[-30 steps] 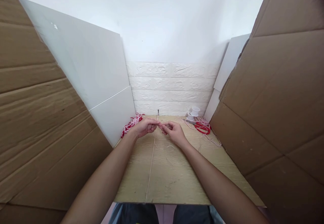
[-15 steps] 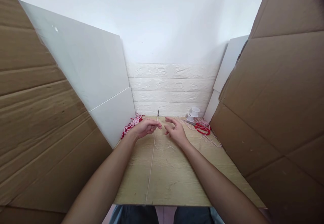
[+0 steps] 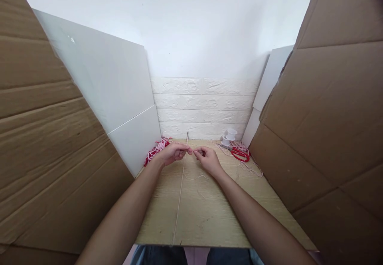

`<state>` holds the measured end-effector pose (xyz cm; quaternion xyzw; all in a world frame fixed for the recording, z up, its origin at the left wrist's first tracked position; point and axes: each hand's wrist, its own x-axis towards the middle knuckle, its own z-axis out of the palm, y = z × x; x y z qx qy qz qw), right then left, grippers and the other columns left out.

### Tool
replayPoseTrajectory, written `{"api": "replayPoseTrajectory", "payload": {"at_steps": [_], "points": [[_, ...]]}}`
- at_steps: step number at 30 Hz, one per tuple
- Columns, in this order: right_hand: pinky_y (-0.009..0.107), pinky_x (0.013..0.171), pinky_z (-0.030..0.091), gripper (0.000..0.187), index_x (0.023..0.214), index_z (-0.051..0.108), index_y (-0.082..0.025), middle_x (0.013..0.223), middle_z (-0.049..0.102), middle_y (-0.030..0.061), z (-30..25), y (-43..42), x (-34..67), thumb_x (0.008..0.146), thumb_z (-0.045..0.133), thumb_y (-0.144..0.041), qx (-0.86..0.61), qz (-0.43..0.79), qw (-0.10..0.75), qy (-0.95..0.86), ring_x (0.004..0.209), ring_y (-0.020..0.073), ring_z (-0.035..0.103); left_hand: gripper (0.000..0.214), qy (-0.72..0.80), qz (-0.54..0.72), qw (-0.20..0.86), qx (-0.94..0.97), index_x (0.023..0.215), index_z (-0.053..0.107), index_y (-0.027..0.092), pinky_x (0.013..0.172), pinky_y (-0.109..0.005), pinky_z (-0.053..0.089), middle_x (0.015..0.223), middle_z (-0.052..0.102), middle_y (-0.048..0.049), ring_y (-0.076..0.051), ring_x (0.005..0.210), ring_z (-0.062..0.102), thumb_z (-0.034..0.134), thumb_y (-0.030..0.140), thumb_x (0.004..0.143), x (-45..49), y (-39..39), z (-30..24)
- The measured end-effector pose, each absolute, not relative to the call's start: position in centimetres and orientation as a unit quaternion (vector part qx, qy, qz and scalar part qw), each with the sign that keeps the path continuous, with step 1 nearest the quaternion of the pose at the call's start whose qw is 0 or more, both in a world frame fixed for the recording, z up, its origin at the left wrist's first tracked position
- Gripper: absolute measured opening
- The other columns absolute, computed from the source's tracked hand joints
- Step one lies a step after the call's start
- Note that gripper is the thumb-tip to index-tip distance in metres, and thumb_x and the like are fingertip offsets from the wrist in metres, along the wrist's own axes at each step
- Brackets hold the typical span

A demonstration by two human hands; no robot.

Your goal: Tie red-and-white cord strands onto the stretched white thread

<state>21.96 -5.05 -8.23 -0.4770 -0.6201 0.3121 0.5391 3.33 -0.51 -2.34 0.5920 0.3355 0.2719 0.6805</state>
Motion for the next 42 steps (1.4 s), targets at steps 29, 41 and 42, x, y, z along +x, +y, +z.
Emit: {"api": "replayPoseTrajectory", "payload": {"at_steps": [29, 41, 42], "points": [[0.027, 0.056, 0.050, 0.030, 0.091, 0.071, -0.014, 0.070, 0.071, 0.0059, -8.8, -4.8, 21.9, 0.076, 0.066, -0.039, -0.449, 0.392, 0.580, -0.555, 0.057, 0.0160, 0.062, 0.030, 0.351, 0.266, 0.660, 0.609, 0.080, 0.076, 0.011, 0.046, -0.025, 0.017, 0.065, 0.063, -0.0052, -0.007, 0.050, 0.034, 0.073, 0.039, 0.069, 3.5, -0.4, -3.3], [0.027, 0.061, 0.053, 0.035, 0.101, 0.071, -0.015, 0.084, 0.074, 0.0080, -8.6, -5.3, 21.2, 0.079, 0.065, -0.041, -0.403, 0.412, 0.577, -0.579, 0.063, 0.0152, 0.065, 0.028, 0.352, 0.267, 0.647, 0.622, 0.077, 0.075, 0.011, 0.045, -0.025, 0.016, 0.056, 0.056, -0.0028, -0.008, 0.049, 0.032, 0.071, 0.038, 0.070, 3.8, -0.5, -3.5], [0.027, 0.062, 0.052, 0.032, 0.096, 0.072, -0.015, 0.078, 0.073, 0.0070, -8.6, -5.4, 21.2, 0.081, 0.064, -0.042, -0.405, 0.400, 0.575, -0.588, 0.063, 0.0154, 0.064, 0.029, 0.352, 0.265, 0.646, 0.624, 0.077, 0.075, 0.011, 0.045, -0.025, 0.017, 0.059, 0.057, -0.0035, -0.008, 0.049, 0.032, 0.071, 0.039, 0.070, 3.7, -0.5, -3.5]]}}
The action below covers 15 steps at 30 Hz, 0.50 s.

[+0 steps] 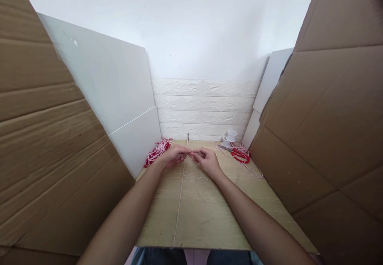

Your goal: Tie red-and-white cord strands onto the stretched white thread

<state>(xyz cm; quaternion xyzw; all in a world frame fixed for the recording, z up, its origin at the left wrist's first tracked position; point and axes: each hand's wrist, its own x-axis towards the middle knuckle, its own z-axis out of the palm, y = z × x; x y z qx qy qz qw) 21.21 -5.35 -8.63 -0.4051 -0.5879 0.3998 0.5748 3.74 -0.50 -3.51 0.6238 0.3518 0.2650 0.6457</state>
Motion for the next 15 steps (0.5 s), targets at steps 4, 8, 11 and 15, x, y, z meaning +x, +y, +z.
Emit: {"api": "replayPoseTrajectory", "payload": {"at_steps": [4, 8, 11, 15], "points": [[0.028, 0.060, 0.050, 0.024, 0.088, 0.073, -0.016, 0.068, 0.069, 0.0042, -9.2, -4.8, 22.1, 0.081, 0.061, -0.037, -0.471, 0.319, 0.571, -0.593, 0.061, 0.0171, 0.062, 0.032, 0.351, 0.259, 0.650, 0.622, 0.082, 0.075, 0.010, 0.046, -0.025, 0.017, 0.061, 0.059, -0.0042, -0.007, 0.049, 0.032, 0.071, 0.040, 0.071, 3.5, -0.3, -3.4], [0.029, 0.059, 0.050, 0.023, 0.091, 0.072, -0.017, 0.078, 0.072, 0.0065, -9.6, -4.2, 22.8, 0.079, 0.059, -0.032, -0.521, 0.273, 0.574, -0.569, 0.061, 0.0179, 0.063, 0.032, 0.347, 0.259, 0.664, 0.610, 0.083, 0.075, 0.010, 0.047, -0.025, 0.018, 0.063, 0.059, -0.0031, -0.006, 0.050, 0.032, 0.073, 0.040, 0.070, 3.2, -0.2, -3.3], [0.028, 0.057, 0.050, 0.034, 0.108, 0.069, -0.018, 0.104, 0.072, 0.0097, -9.4, -4.4, 22.5, 0.079, 0.061, -0.032, -0.506, 0.294, 0.566, -0.581, 0.060, 0.0158, 0.064, 0.031, 0.342, 0.262, 0.665, 0.610, 0.081, 0.075, 0.011, 0.047, -0.025, 0.017, 0.064, 0.059, -0.0029, -0.006, 0.050, 0.032, 0.073, 0.039, 0.070, 3.2, -0.2, -3.3], [0.026, 0.059, 0.049, 0.032, 0.108, 0.070, -0.018, 0.091, 0.073, 0.0064, -8.9, -5.0, 21.8, 0.082, 0.060, -0.035, -0.445, 0.339, 0.555, -0.616, 0.064, 0.0161, 0.064, 0.031, 0.340, 0.264, 0.661, 0.614, 0.079, 0.075, 0.010, 0.046, -0.025, 0.016, 0.061, 0.058, -0.0026, -0.007, 0.050, 0.033, 0.073, 0.041, 0.070, 3.3, -0.3, -3.3]]}}
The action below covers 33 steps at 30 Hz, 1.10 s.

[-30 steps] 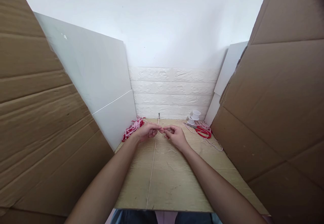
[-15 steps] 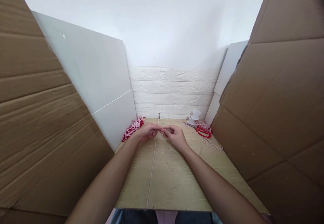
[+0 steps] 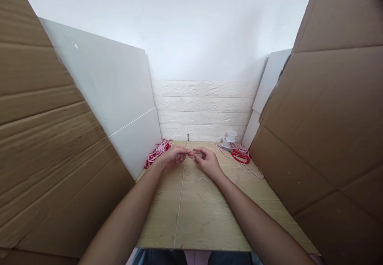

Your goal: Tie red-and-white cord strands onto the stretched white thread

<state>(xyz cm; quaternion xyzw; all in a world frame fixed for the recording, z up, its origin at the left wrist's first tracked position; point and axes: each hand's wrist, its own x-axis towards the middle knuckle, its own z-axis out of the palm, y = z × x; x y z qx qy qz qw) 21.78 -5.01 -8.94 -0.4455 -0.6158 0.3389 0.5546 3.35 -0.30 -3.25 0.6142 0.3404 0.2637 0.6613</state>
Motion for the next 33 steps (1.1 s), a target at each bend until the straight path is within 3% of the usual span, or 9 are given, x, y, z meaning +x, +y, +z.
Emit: {"api": "replayPoseTrajectory", "payload": {"at_steps": [4, 14, 21, 27, 30, 33], "points": [[0.026, 0.059, 0.044, 0.024, 0.085, 0.074, -0.017, 0.069, 0.069, 0.0033, -8.5, -5.3, 21.7, 0.085, 0.057, -0.033, -0.460, 0.283, 0.547, -0.639, 0.060, 0.0158, 0.059, 0.033, 0.347, 0.265, 0.654, 0.618, 0.080, 0.075, 0.010, 0.046, -0.025, 0.018, 0.067, 0.062, -0.0050, -0.007, 0.052, 0.035, 0.074, 0.041, 0.069, 3.3, -0.1, -3.4], [0.027, 0.059, 0.045, 0.025, 0.085, 0.071, -0.016, 0.068, 0.069, 0.0045, -9.2, -4.4, 22.7, 0.082, 0.057, -0.036, -0.538, 0.242, 0.569, -0.573, 0.060, 0.0185, 0.061, 0.030, 0.374, 0.241, 0.628, 0.638, 0.082, 0.076, 0.011, 0.045, -0.023, 0.020, 0.071, 0.065, -0.0049, -0.007, 0.052, 0.034, 0.071, 0.039, 0.073, 3.0, -0.3, -2.9], [0.028, 0.062, 0.046, 0.023, 0.085, 0.071, -0.016, 0.074, 0.070, 0.0058, -9.5, -4.1, 22.9, 0.081, 0.055, -0.032, -0.555, 0.227, 0.569, -0.563, 0.063, 0.0187, 0.061, 0.034, 0.370, 0.194, 0.588, 0.692, 0.086, 0.078, 0.013, 0.047, -0.023, 0.022, 0.091, 0.072, -0.0098, -0.008, 0.057, 0.043, 0.077, 0.041, 0.069, 2.5, -0.1, -3.0], [0.030, 0.072, 0.048, 0.030, 0.103, 0.068, -0.015, 0.100, 0.068, 0.0101, -8.1, -5.1, 22.8, 0.078, 0.053, -0.024, -0.552, 0.109, 0.614, -0.553, 0.075, 0.0177, 0.060, 0.042, 0.380, 0.204, 0.587, 0.685, 0.094, 0.078, 0.014, 0.048, -0.023, 0.024, 0.090, 0.074, -0.0110, -0.008, 0.058, 0.047, 0.084, 0.040, 0.061, 2.4, 0.7, -4.0], [0.028, 0.062, 0.047, 0.024, 0.097, 0.066, -0.016, 0.082, 0.065, 0.0053, -7.0, -6.0, 22.3, 0.081, 0.055, -0.029, -0.503, 0.193, 0.636, -0.552, 0.065, 0.0155, 0.058, 0.050, 0.395, 0.218, 0.587, 0.672, 0.102, 0.076, 0.015, 0.049, -0.023, 0.024, 0.088, 0.074, -0.0089, -0.008, 0.056, 0.045, 0.085, 0.041, 0.061, 2.5, 0.8, -4.1], [0.024, 0.047, 0.043, 0.024, 0.089, 0.062, -0.017, 0.061, 0.059, -0.0009, -6.2, -7.0, 21.5, 0.082, 0.058, -0.040, -0.426, 0.390, 0.575, -0.579, 0.049, 0.0134, 0.054, 0.058, 0.398, 0.244, 0.586, 0.662, 0.113, 0.073, 0.015, 0.048, -0.023, 0.024, 0.079, 0.071, -0.0049, -0.007, 0.053, 0.041, 0.084, 0.040, 0.061, 2.6, 0.6, -4.0]]}}
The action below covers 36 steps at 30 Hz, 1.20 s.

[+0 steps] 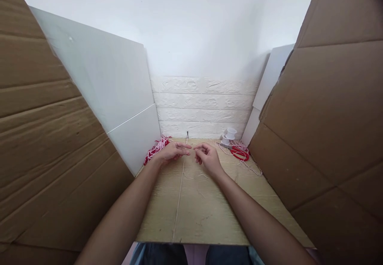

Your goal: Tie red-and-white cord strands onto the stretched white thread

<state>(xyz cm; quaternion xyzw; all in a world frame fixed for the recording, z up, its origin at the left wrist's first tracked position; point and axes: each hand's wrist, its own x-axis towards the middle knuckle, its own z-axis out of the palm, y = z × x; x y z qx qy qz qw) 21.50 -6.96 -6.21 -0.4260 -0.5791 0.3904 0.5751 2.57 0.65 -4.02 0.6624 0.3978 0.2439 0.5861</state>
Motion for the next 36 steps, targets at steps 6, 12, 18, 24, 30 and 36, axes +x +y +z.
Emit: {"api": "replayPoseTrajectory", "payload": {"at_steps": [6, 12, 18, 24, 30, 36], "points": [[0.022, 0.044, 0.047, 0.049, 0.081, 0.060, -0.017, 0.065, 0.066, 0.0040, -6.3, -8.0, 20.3, 0.084, 0.057, -0.065, -0.380, 0.596, 0.294, -0.643, 0.051, 0.0146, 0.063, 0.061, 0.420, 0.267, 0.595, 0.631, 0.117, 0.070, 0.012, 0.048, -0.024, 0.025, 0.081, 0.069, -0.0056, -0.006, 0.052, 0.040, 0.082, 0.034, 0.062, 2.6, 0.4, -4.1], [0.021, 0.037, 0.041, 0.052, 0.077, 0.055, -0.018, 0.061, 0.061, 0.0012, -7.1, -7.9, 20.4, 0.092, 0.042, -0.066, -0.469, 0.518, 0.256, -0.668, 0.042, 0.0121, 0.056, 0.059, 0.425, 0.268, 0.595, 0.627, 0.116, 0.070, 0.012, 0.049, -0.024, 0.026, 0.074, 0.065, -0.0029, -0.006, 0.052, 0.040, 0.082, 0.034, 0.062, 2.7, 0.2, -4.1], [0.023, 0.044, 0.034, 0.050, 0.067, 0.050, -0.019, 0.054, 0.056, 0.0000, -6.7, -7.8, 21.7, 0.097, 0.035, -0.055, -0.524, 0.368, 0.222, -0.735, 0.041, 0.0110, 0.048, 0.060, 0.424, 0.247, 0.588, 0.643, 0.120, 0.068, 0.013, 0.049, -0.022, 0.027, 0.087, 0.070, -0.0075, -0.006, 0.054, 0.043, 0.080, 0.034, 0.065, 2.7, 0.3, -4.1], [0.025, 0.061, 0.037, 0.016, 0.076, 0.061, -0.017, 0.073, 0.064, 0.0027, -6.8, -6.9, 22.0, 0.084, 0.058, -0.030, -0.578, 0.162, 0.392, -0.697, 0.064, 0.0141, 0.054, 0.084, 0.411, 0.246, 0.591, 0.649, 0.143, 0.049, 0.015, 0.045, -0.021, 0.023, 0.084, 0.071, -0.0057, -0.005, 0.050, 0.040, 0.078, 0.027, 0.065, 2.5, 0.2, -3.7], [0.027, 0.065, 0.048, 0.040, 0.119, 0.058, -0.020, 0.108, 0.067, 0.0067, -7.0, -6.9, 21.0, 0.081, 0.062, -0.031, -0.460, 0.312, 0.512, -0.655, 0.071, 0.0142, 0.062, 0.109, 0.344, 0.216, 0.626, 0.666, 0.156, 0.020, 0.014, 0.046, -0.020, 0.023, 0.072, 0.067, -0.0005, -0.006, 0.048, 0.040, 0.078, 0.023, 0.064, 2.5, -0.1, -3.3], [0.025, 0.063, 0.043, 0.015, 0.093, 0.069, -0.019, 0.078, 0.070, 0.0021, -6.9, -7.3, 20.9, 0.087, 0.060, -0.029, -0.451, 0.275, 0.466, -0.710, 0.067, 0.0146, 0.061, 0.103, 0.349, 0.196, 0.617, 0.678, 0.154, 0.027, 0.013, 0.045, -0.021, 0.021, 0.068, 0.064, 0.0020, -0.005, 0.047, 0.037, 0.076, 0.024, 0.065, 2.3, -0.4, -2.9]]}}
